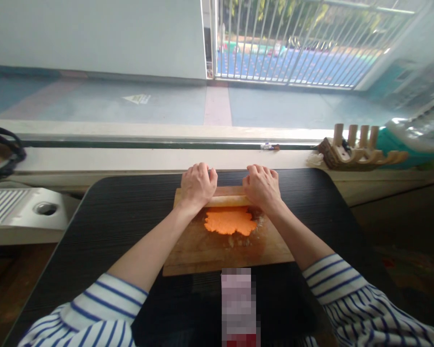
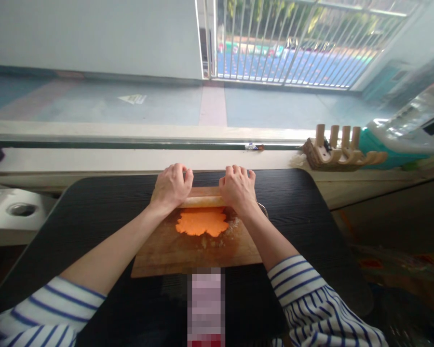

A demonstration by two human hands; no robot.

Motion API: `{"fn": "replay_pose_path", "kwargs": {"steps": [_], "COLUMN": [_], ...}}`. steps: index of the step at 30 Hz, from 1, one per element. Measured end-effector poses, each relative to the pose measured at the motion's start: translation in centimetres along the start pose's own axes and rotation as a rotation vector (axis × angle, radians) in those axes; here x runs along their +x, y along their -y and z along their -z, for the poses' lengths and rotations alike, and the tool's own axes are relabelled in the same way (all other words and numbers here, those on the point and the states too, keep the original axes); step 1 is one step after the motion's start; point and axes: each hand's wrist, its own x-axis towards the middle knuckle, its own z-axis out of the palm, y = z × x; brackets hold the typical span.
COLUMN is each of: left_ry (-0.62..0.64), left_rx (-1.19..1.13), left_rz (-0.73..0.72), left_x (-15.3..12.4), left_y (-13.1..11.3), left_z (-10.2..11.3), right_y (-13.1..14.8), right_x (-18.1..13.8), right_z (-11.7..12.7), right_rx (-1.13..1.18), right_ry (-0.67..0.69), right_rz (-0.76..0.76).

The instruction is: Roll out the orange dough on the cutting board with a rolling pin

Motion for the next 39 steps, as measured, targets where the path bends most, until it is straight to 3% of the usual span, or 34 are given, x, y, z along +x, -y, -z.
{"fn": "replay_pose_path", "kwargs": {"steps": [14, 21, 32, 39], "left_ry": [-0.113, -0.118, -0.086, -0.062], "left_rx": [0.003, 0.023, 0.076, -0.051], "left_rz": [-0.078, -0.068, -0.227, -0.234], "left_x": [-1.2, -3.6, -9.3, -12.4], "left_y": [-0.3, -0.3, -1.1, -0.7], "left_z": [0.3, -0.1, 1.0, 1.4], "right_y": [0.3, 0.2, -0.4, -1.5], "right_x": [1.5, -1.7, -8.0, -11.7], "right_z": [0.3, 0.5, -0.2, 0.3], "right_rx": [0.008, 0.037, 0.016, 0.099], "right_ry": [0.107, 0.054, -0.117, -0.035], "right_rz": [-0.093, -0.071, 0.034, 0.174]}}
